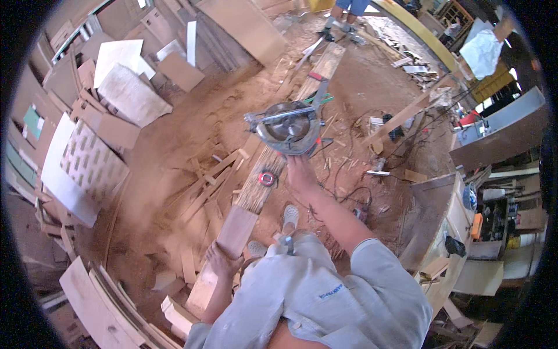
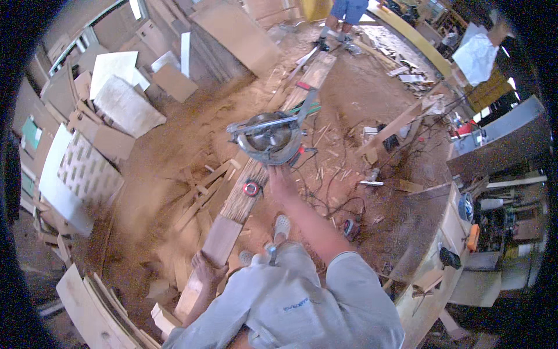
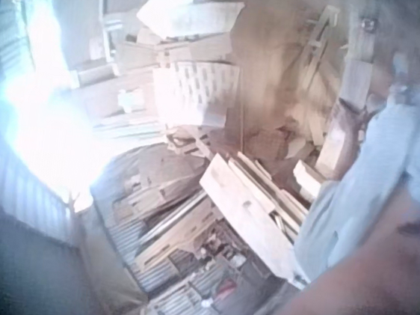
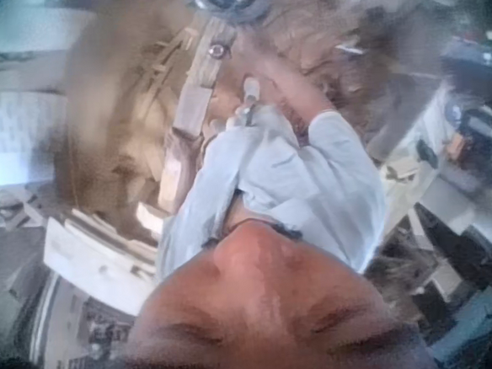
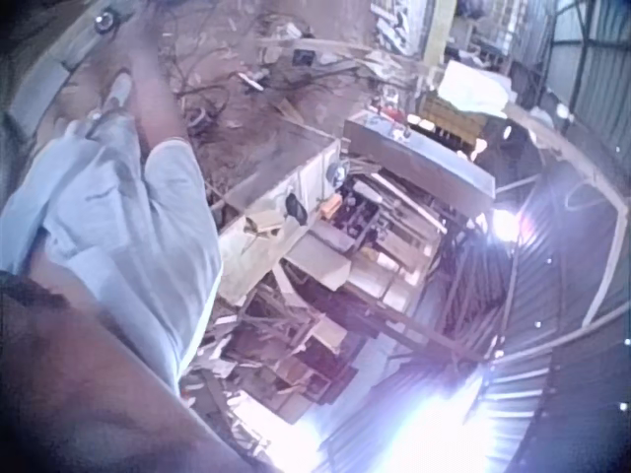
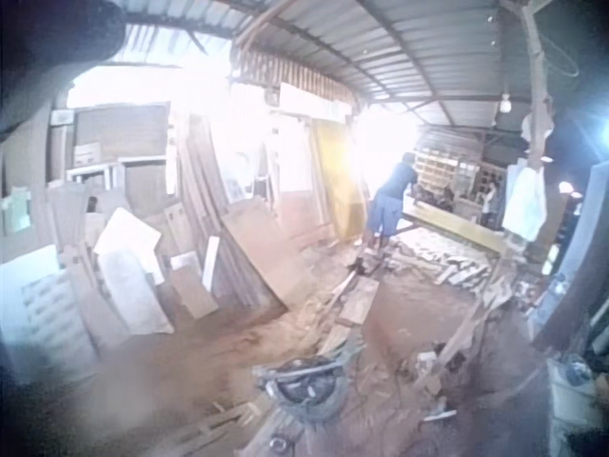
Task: The person cuts a wooden board using a circular saw, turns and holds the cut wood pieces, and measures and marks them using a measuring tape, a square ruler, and a pencil.
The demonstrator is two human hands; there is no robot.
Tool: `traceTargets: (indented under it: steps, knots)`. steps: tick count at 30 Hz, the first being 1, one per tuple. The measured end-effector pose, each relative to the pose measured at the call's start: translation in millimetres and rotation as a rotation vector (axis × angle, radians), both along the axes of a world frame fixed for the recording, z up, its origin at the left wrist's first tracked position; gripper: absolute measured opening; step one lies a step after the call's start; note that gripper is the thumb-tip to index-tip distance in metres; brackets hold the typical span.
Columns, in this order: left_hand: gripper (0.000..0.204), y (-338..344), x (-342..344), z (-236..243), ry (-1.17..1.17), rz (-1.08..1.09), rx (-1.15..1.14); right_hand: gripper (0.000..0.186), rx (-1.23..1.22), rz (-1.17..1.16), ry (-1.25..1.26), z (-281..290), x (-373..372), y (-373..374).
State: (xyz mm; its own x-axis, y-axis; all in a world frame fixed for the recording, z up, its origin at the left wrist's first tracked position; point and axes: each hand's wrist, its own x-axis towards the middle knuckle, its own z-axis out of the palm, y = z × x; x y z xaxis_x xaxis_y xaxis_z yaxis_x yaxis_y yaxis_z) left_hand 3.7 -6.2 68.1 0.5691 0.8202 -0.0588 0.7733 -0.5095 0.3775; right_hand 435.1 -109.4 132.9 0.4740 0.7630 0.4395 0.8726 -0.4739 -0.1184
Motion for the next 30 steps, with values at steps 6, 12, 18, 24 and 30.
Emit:
traceTargets:
  steps: [6,12,18,24,30]
  knots:
    - [0.116,-6.1,-18.6,-8.3,0.002,0.016,-0.021,0.067,-0.020,0.067,0.098,17.4,1.0,-5.1]
    - [0.122,1.8,-19.4,-14.0,0.075,0.010,-0.112,0.070,-0.571,-0.008,0.361,-16.9,89.6,-9.2]
    - [0.124,2.4,-23.7,-11.6,0.061,0.053,-0.051,0.063,-0.553,0.136,0.576,-4.1,84.9,41.7]
    - [0.125,6.3,-18.1,-19.6,0.054,0.030,-0.132,0.068,-0.014,0.026,0.287,-31.7,40.5,42.1]
    - [0.123,-6.0,-28.7,1.1,0.104,0.081,-0.140,0.067,-0.682,-0.012,0.377,81.0,-19.1,15.5]
